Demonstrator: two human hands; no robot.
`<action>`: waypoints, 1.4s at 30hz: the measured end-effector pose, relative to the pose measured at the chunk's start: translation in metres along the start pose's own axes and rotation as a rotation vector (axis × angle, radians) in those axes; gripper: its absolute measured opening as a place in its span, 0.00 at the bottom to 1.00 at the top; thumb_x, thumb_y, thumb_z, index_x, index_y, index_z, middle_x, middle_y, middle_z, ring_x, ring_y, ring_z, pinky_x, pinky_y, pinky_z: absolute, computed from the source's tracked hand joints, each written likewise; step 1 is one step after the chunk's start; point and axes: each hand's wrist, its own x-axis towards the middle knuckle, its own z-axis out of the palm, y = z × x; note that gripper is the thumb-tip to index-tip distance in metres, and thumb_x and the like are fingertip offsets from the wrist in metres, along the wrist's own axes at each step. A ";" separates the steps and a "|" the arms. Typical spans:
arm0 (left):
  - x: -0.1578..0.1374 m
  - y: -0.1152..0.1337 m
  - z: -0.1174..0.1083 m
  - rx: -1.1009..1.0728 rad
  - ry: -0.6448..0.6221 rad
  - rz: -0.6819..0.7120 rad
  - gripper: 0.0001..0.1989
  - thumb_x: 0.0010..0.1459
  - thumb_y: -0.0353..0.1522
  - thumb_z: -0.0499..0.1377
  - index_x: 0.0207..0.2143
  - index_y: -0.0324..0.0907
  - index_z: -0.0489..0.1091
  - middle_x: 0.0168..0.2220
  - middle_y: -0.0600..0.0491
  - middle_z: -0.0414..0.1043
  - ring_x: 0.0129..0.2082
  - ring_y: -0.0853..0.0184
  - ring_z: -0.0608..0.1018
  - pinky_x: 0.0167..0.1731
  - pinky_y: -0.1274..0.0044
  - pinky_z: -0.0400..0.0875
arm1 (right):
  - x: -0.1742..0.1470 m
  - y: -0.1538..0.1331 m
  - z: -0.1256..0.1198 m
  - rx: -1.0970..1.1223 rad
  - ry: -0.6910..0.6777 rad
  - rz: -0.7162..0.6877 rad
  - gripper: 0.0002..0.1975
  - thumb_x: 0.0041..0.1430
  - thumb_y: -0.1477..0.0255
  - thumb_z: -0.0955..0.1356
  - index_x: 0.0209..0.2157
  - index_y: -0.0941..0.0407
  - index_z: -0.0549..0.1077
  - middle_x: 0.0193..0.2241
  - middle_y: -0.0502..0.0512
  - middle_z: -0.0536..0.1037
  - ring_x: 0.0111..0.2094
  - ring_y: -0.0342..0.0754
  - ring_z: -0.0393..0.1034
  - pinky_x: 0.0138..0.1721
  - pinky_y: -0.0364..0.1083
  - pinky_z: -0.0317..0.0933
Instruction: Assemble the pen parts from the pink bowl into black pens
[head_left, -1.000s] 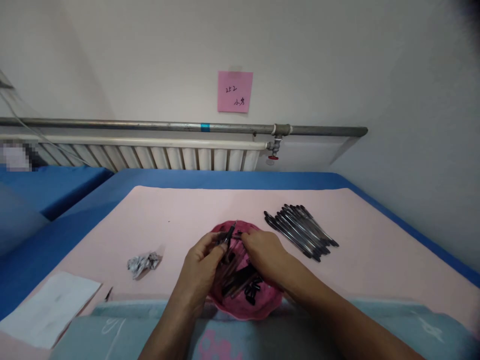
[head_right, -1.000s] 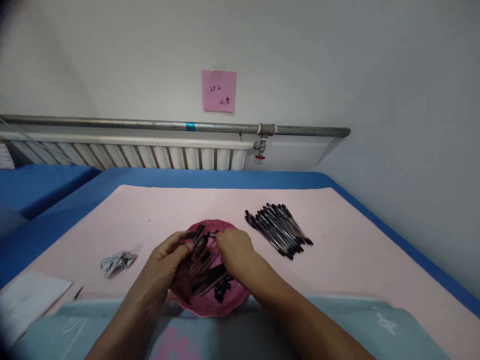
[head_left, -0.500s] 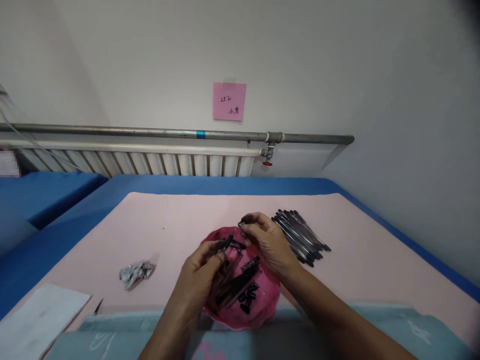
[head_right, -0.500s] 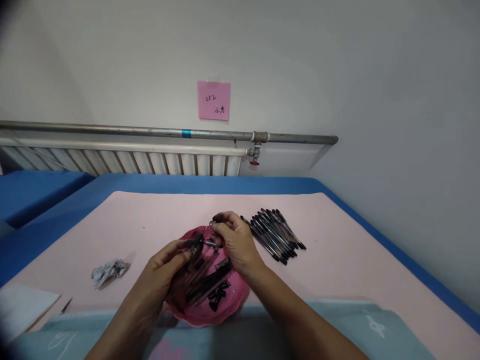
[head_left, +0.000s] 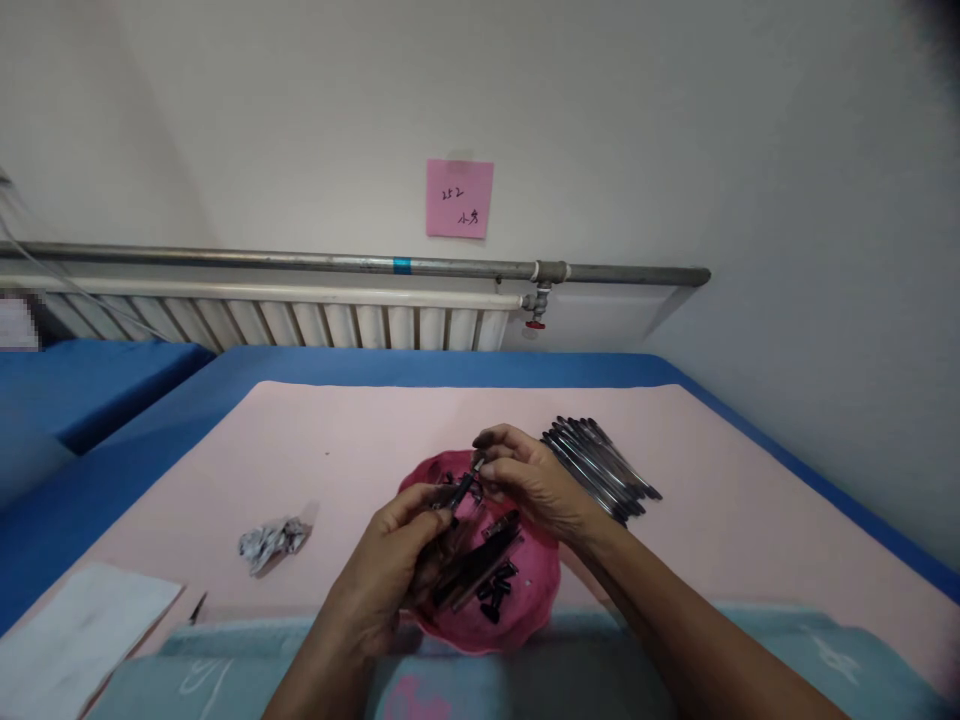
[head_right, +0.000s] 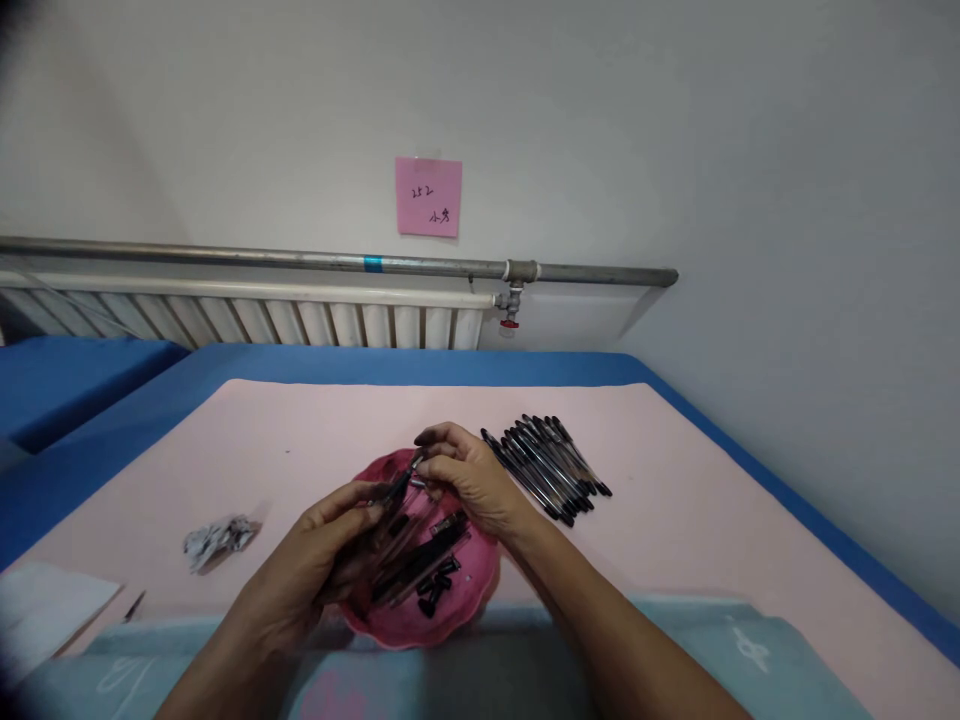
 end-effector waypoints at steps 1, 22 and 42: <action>-0.001 0.001 -0.001 -0.023 -0.032 -0.033 0.10 0.48 0.33 0.58 0.35 0.42 0.66 0.11 0.65 0.52 0.09 0.81 0.50 0.09 0.86 0.41 | 0.000 -0.002 -0.002 -0.004 -0.022 -0.006 0.12 0.41 0.80 0.68 0.32 0.57 0.68 0.21 0.44 0.71 0.17 0.36 0.60 0.20 0.38 0.53; -0.001 -0.002 -0.002 -0.137 -0.092 -0.020 0.09 0.48 0.32 0.58 0.35 0.43 0.65 0.12 0.64 0.52 0.08 0.82 0.47 0.09 0.86 0.37 | -0.006 -0.010 0.004 -0.059 -0.049 -0.029 0.11 0.43 0.79 0.69 0.31 0.56 0.69 0.21 0.44 0.70 0.17 0.34 0.59 0.19 0.37 0.52; 0.002 0.006 0.004 -0.166 0.123 0.120 0.08 0.45 0.30 0.61 0.31 0.41 0.70 0.16 0.61 0.65 0.11 0.81 0.61 0.15 0.87 0.58 | -0.011 -0.012 0.017 0.250 -0.008 0.240 0.10 0.48 0.67 0.69 0.31 0.59 0.74 0.29 0.54 0.76 0.31 0.44 0.67 0.32 0.43 0.57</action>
